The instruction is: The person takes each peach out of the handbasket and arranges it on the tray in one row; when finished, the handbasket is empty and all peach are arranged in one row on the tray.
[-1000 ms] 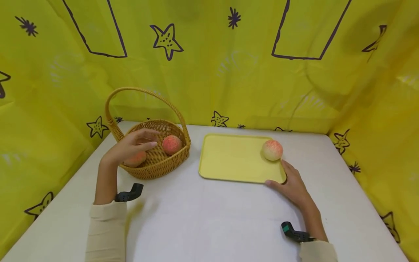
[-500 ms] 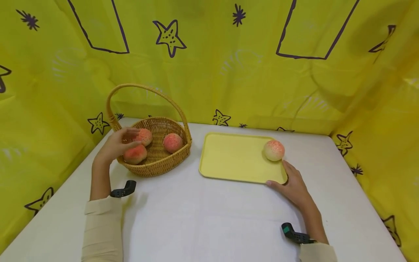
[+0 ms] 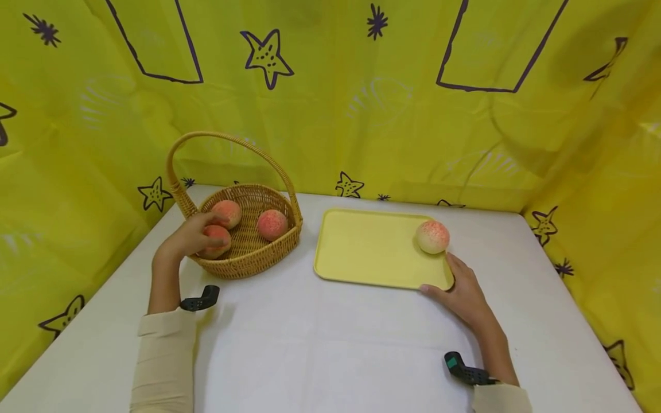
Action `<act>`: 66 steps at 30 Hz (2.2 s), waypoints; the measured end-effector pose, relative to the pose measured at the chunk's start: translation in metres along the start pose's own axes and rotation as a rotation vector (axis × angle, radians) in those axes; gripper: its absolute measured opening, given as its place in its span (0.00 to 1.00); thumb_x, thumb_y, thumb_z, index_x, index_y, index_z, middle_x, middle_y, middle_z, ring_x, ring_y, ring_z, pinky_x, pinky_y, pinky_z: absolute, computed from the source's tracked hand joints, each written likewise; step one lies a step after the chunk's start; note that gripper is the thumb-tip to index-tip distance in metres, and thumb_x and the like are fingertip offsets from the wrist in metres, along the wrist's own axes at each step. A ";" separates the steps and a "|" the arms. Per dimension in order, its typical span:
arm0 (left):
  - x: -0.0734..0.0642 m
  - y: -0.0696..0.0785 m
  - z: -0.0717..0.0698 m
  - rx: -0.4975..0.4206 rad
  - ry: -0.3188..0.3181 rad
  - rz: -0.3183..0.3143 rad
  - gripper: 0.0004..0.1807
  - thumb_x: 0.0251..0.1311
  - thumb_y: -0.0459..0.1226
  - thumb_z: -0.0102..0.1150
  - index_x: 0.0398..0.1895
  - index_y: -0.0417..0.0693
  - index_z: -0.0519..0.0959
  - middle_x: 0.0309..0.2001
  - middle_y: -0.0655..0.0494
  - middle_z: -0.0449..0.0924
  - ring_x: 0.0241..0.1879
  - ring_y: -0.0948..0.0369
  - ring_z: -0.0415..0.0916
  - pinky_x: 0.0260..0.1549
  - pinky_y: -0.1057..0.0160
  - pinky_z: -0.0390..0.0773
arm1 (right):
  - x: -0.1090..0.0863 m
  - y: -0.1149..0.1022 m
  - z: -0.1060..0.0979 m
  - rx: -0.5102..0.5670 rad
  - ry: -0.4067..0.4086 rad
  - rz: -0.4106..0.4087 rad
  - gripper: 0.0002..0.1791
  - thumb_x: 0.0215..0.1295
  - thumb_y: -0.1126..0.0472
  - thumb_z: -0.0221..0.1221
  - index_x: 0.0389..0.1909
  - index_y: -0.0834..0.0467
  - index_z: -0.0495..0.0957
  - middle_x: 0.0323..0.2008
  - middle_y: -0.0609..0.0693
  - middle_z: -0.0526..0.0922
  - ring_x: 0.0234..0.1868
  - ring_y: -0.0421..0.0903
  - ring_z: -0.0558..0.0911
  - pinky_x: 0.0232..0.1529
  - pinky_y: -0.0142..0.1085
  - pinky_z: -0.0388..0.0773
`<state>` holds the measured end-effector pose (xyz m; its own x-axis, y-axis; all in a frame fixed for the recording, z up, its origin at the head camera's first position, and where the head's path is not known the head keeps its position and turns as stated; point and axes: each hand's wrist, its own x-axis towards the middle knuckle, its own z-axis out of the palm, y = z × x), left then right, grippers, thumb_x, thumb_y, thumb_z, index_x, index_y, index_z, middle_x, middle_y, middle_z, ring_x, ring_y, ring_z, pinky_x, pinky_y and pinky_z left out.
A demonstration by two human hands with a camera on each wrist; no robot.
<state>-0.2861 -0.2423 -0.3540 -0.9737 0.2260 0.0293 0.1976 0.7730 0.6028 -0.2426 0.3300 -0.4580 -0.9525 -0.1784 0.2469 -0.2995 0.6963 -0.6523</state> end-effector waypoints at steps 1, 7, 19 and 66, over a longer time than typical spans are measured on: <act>0.000 0.001 0.000 0.002 -0.001 -0.004 0.25 0.59 0.33 0.64 0.59 0.34 0.73 0.53 0.35 0.74 0.45 0.48 0.71 0.39 0.61 0.73 | 0.000 0.000 0.000 0.000 0.001 0.000 0.54 0.55 0.52 0.70 0.77 0.59 0.49 0.70 0.73 0.58 0.68 0.75 0.58 0.63 0.70 0.54; 0.000 0.002 0.003 -0.005 -0.018 -0.017 0.28 0.57 0.33 0.65 0.61 0.33 0.72 0.58 0.34 0.74 0.53 0.44 0.72 0.51 0.49 0.74 | 0.001 -0.001 -0.001 0.008 0.000 -0.006 0.54 0.55 0.52 0.71 0.77 0.59 0.49 0.70 0.73 0.58 0.69 0.74 0.58 0.63 0.70 0.54; 0.003 0.005 0.014 0.042 -0.081 -0.091 0.37 0.53 0.44 0.71 0.64 0.36 0.70 0.58 0.37 0.75 0.55 0.44 0.73 0.54 0.45 0.73 | 0.001 -0.004 -0.001 0.000 -0.014 0.015 0.55 0.56 0.52 0.70 0.77 0.60 0.47 0.70 0.74 0.57 0.69 0.75 0.57 0.64 0.70 0.53; 0.000 0.016 0.017 -0.034 -0.075 -0.126 0.42 0.53 0.44 0.65 0.67 0.37 0.56 0.54 0.35 0.74 0.51 0.45 0.75 0.49 0.49 0.77 | -0.003 0.000 -0.001 0.020 -0.025 0.023 0.55 0.57 0.52 0.69 0.78 0.58 0.46 0.71 0.74 0.55 0.69 0.76 0.55 0.63 0.71 0.52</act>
<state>-0.2813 -0.2198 -0.3586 -0.9791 0.1731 -0.1069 0.0694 0.7778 0.6247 -0.2398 0.3311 -0.4585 -0.9603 -0.1797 0.2136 -0.2779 0.6868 -0.6716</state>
